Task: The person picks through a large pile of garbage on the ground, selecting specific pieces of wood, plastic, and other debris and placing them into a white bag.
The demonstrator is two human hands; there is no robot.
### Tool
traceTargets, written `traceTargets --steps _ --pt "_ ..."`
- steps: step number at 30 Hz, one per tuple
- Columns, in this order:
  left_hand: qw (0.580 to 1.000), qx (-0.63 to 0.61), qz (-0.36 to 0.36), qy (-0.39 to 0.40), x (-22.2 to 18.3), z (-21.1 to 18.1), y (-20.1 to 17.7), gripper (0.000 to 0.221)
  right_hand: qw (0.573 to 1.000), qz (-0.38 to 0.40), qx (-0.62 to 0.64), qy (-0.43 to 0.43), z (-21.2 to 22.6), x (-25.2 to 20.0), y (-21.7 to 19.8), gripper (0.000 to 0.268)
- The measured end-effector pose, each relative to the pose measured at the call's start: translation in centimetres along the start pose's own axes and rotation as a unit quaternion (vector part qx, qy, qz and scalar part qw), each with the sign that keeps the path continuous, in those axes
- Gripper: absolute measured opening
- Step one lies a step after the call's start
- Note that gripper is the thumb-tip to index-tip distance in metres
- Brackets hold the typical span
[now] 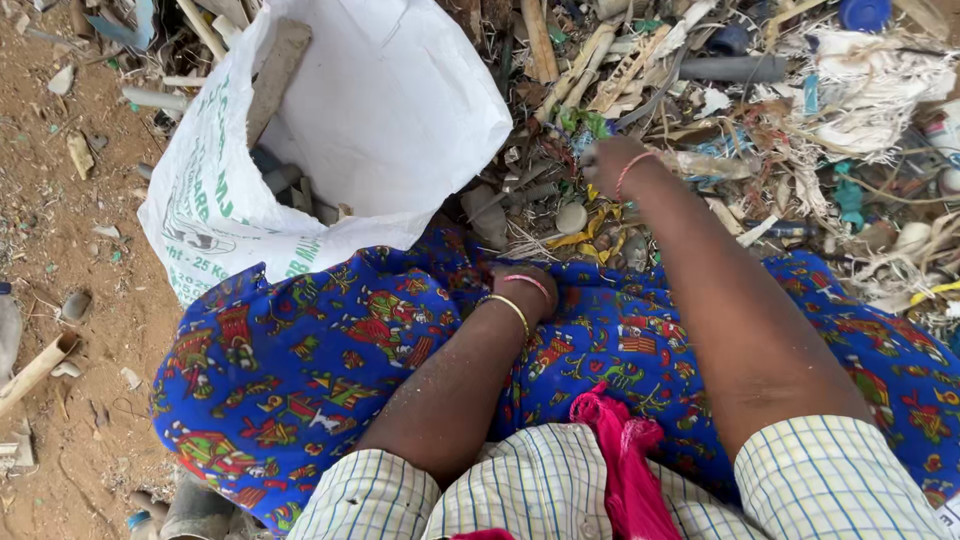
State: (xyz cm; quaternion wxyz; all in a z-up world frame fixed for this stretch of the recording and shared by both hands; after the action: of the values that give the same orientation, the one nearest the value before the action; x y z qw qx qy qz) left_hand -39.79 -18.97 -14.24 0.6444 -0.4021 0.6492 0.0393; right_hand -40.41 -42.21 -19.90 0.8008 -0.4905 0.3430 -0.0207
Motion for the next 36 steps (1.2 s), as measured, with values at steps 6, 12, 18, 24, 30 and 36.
traceTargets --steps 6,12,18,24,30,36 --pt "0.998 -0.006 -0.046 0.050 -2.2 -1.7 -1.8 0.072 0.966 0.072 -0.134 -0.208 14.6 1.0 6.5 0.052" --pt "0.997 -0.049 0.045 0.051 -2.5 -0.7 -1.5 0.056 0.956 -0.131 -0.008 -0.263 18.1 1.5 9.0 0.050" --pt "0.997 -0.063 -0.019 0.044 -2.2 -0.7 -1.9 0.048 0.913 -0.148 -0.237 -0.297 11.9 1.1 8.4 0.048" --pt "0.997 -0.071 -0.006 0.001 -1.6 -0.1 -1.9 0.050 0.914 -0.146 -0.329 -0.188 1.9 1.2 0.8 0.036" --pt "0.995 -0.058 0.059 0.063 -1.5 -0.7 2.3 0.047 0.973 -0.170 -0.130 0.087 -7.0 0.9 -9.0 0.072" --pt "0.986 -0.050 0.108 0.121 -1.4 -3.4 5.6 0.044 0.934 -0.235 -0.265 -0.053 -0.8 -2.6 -5.5 0.065"
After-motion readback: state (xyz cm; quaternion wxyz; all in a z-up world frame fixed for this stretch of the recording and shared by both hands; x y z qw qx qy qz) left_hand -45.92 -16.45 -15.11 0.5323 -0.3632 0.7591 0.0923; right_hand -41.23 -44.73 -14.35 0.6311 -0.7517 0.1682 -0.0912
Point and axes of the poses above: each hand's wrist, its own x-axis towards the middle knuckle, its own y-axis out of the palm, z = x × y, the point moved 3 cm from there along x, towards the middle knuckle, and after that the axes turned 7 degrees about -z, right-handed, at the moved point
